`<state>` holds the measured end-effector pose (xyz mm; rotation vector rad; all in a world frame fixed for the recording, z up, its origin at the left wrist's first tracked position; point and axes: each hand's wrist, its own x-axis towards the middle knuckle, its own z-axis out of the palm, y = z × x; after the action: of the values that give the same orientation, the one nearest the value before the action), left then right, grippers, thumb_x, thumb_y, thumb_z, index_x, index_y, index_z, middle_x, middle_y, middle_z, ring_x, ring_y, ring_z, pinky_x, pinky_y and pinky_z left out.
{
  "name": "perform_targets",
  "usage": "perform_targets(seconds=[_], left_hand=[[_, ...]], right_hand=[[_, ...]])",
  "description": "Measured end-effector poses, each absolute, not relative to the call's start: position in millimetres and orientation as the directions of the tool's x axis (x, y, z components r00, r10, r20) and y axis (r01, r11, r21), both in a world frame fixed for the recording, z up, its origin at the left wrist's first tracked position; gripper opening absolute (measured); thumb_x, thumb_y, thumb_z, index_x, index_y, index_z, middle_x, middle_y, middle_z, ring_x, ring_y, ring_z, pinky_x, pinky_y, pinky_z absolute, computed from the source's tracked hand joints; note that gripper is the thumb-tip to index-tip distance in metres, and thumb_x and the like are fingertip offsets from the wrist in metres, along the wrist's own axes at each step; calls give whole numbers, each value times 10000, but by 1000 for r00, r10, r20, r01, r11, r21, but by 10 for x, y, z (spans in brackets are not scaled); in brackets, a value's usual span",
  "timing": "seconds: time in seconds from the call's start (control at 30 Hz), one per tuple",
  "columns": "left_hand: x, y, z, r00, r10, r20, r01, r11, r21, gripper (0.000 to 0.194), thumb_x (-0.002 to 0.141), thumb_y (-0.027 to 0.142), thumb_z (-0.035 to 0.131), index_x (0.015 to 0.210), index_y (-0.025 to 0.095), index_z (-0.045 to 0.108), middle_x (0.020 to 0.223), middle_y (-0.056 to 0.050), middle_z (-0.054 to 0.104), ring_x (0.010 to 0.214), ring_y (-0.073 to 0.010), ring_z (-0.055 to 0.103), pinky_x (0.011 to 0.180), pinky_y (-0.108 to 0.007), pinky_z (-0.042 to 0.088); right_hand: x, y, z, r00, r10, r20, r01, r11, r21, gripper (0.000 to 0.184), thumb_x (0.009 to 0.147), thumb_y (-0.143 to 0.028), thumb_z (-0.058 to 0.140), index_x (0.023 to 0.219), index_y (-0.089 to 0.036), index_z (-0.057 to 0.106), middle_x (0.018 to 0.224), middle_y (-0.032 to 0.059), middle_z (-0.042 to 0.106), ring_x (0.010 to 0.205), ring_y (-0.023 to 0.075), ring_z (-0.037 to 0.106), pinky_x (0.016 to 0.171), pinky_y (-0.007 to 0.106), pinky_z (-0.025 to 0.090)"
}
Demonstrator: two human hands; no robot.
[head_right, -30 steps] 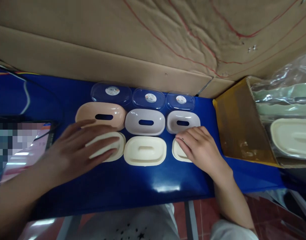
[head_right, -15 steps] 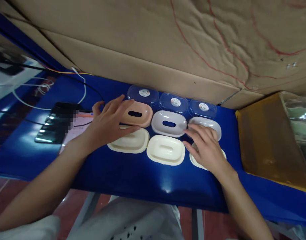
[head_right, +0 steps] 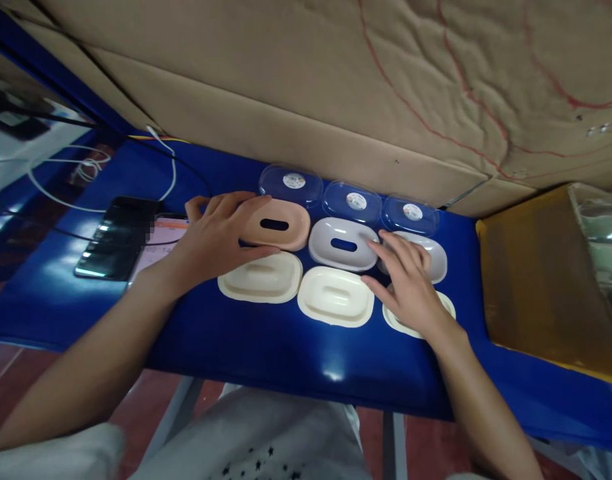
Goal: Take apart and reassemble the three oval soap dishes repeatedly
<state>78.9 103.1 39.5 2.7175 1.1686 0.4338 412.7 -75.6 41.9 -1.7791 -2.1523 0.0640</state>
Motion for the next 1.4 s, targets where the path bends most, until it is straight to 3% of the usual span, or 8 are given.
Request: perform_targets(seconds=[0.13, 0.37, 0.57, 0.87, 1.17, 1.4], left_hand=[[795, 1049, 443, 631, 732, 255, 691, -680, 245, 818, 841, 597, 854, 1509, 234, 552, 1494, -211, 599, 1412, -449, 545, 1228, -682, 259], [649, 974, 649, 645, 694, 319, 595, -719, 360, 891, 815, 646, 865, 1494, 221, 475, 1476, -181, 554, 1410, -402, 558, 1179, -575, 449], [329, 581, 429, 679, 660, 322, 479, -730, 488, 871, 852, 622, 861, 1506, 237, 434, 1469, -169, 503, 1361, -366, 595, 1147, -531, 525], [269, 439, 185, 676, 672, 304, 456, -704, 544, 872, 868, 617, 853, 1539, 285, 407, 1472, -158, 485, 1370, -367, 591, 1152, -554, 550], [249, 404, 155, 687, 676, 267, 434, -676, 596, 962, 870, 668, 822, 1610, 312, 323, 1532, -188, 438, 1448, -413, 531, 1181, -625, 519], [216, 399, 173, 727, 648, 229, 407, -674, 616, 947, 896, 530, 858, 1642, 333, 309, 1646, -195, 391, 1523, -406, 482, 1230, -612, 484]], right_hand=[[4127, -744, 370, -189, 948, 256, 938, 251, -237, 621, 1070, -433, 621, 1643, -330, 405, 1622, 171, 526, 1490, 399, 509, 1187, 594, 372], [4071, -743, 373, -224, 930, 292, 939, 286, -191, 621, 1064, -406, 641, 1635, -307, 418, 1606, 184, 540, 1463, 402, 538, 1170, 588, 379], [4032, -782, 390, -259, 919, 297, 925, 324, -196, 601, 1063, -398, 649, 1615, -295, 434, 1594, 190, 553, 1454, 393, 547, 1165, 582, 381], [3604, -702, 449, -415, 870, 265, 847, 476, -237, 592, 1059, -408, 663, 1590, -249, 454, 1572, 184, 596, 1458, 355, 557, 1171, 559, 400], [3068, -432, 425, -490, 859, 153, 807, 512, -294, 823, 1058, -530, 625, 1729, -265, 228, 1685, 173, 501, 1537, 356, 501, 1235, 568, 359], [3041, -399, 388, -482, 866, 129, 807, 497, -318, 731, 1088, -400, 592, 1721, -307, 237, 1643, 136, 564, 1503, 331, 551, 1274, 587, 289]])
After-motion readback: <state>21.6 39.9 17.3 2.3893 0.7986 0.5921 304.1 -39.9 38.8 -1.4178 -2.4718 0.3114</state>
